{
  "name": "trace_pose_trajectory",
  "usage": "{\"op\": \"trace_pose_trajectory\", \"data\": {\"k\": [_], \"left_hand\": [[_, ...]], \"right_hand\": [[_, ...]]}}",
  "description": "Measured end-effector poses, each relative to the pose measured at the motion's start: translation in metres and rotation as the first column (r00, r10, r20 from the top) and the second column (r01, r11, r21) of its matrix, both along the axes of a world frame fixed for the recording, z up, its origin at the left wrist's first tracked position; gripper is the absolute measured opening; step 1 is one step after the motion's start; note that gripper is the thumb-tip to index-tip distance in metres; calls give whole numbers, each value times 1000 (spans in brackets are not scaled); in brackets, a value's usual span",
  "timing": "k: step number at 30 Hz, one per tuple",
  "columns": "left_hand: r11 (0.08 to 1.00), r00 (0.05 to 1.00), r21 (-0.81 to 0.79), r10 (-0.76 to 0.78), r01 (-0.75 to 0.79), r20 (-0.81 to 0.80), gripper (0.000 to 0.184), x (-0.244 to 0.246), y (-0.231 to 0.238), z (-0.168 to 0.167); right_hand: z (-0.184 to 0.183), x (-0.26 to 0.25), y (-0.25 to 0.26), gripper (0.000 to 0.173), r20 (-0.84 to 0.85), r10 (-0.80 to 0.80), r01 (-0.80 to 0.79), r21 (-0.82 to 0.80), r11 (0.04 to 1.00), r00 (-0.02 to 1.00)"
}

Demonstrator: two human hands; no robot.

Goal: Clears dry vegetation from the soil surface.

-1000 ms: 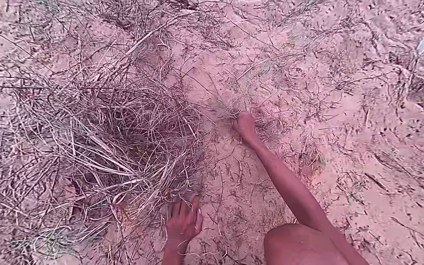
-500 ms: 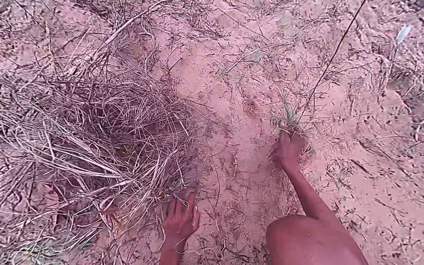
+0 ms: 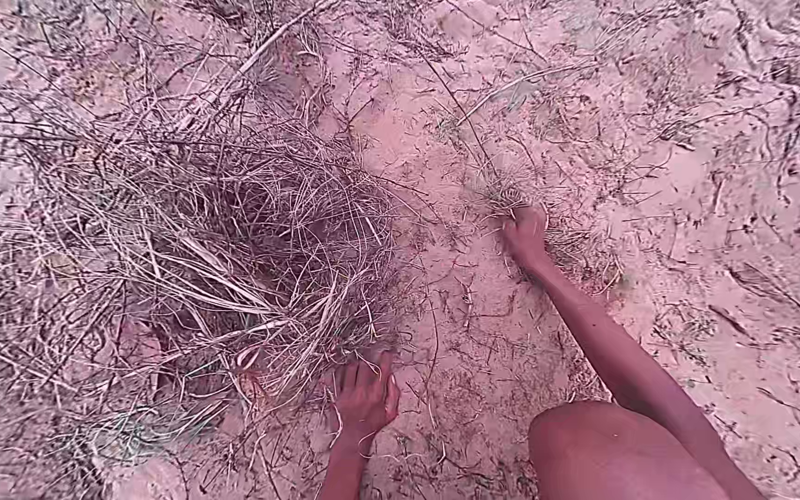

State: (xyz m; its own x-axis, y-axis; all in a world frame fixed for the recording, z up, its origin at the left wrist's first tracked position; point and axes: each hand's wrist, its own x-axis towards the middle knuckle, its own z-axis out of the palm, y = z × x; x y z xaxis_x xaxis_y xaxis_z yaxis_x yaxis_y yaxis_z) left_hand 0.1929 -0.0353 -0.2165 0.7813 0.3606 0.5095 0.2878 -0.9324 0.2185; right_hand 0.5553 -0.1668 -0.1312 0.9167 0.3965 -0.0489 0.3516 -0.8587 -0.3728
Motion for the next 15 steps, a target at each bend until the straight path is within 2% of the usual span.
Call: {"op": "trace_pose_trajectory", "data": {"k": [4, 9, 11, 12, 14, 15], "left_hand": [[1000, 1000, 4, 9, -9, 6, 47, 1, -2, 2], [1000, 1000, -13, 5, -5, 2, 45, 1, -1, 5], [1000, 1000, -19, 2, -2, 2, 46, 0, 0, 4], [1000, 1000, -16, 5, -5, -1, 46, 0, 0, 2], [1000, 1000, -5, 3, -3, -10, 47, 1, 0, -1], [1000, 1000, -9, -2, 2, -24, 48, -2, -1, -1]], "right_hand": [[12, -36, 0, 30, 40, -85, 80, 95, 992, 996], [55, -140, -12, 25, 173, -17, -21, 211, 977, 985], [63, -132, -5, 24, 86, -10, -8, 202, 979, 996], [58, -112, -2, 27, 62, 39, -49, 180, 982, 997], [38, -58, 16, 27, 171, 154, -171, 90, 981, 973], [30, -36, 25, 27, 164, 224, -228, 10, 974, 961]]}}
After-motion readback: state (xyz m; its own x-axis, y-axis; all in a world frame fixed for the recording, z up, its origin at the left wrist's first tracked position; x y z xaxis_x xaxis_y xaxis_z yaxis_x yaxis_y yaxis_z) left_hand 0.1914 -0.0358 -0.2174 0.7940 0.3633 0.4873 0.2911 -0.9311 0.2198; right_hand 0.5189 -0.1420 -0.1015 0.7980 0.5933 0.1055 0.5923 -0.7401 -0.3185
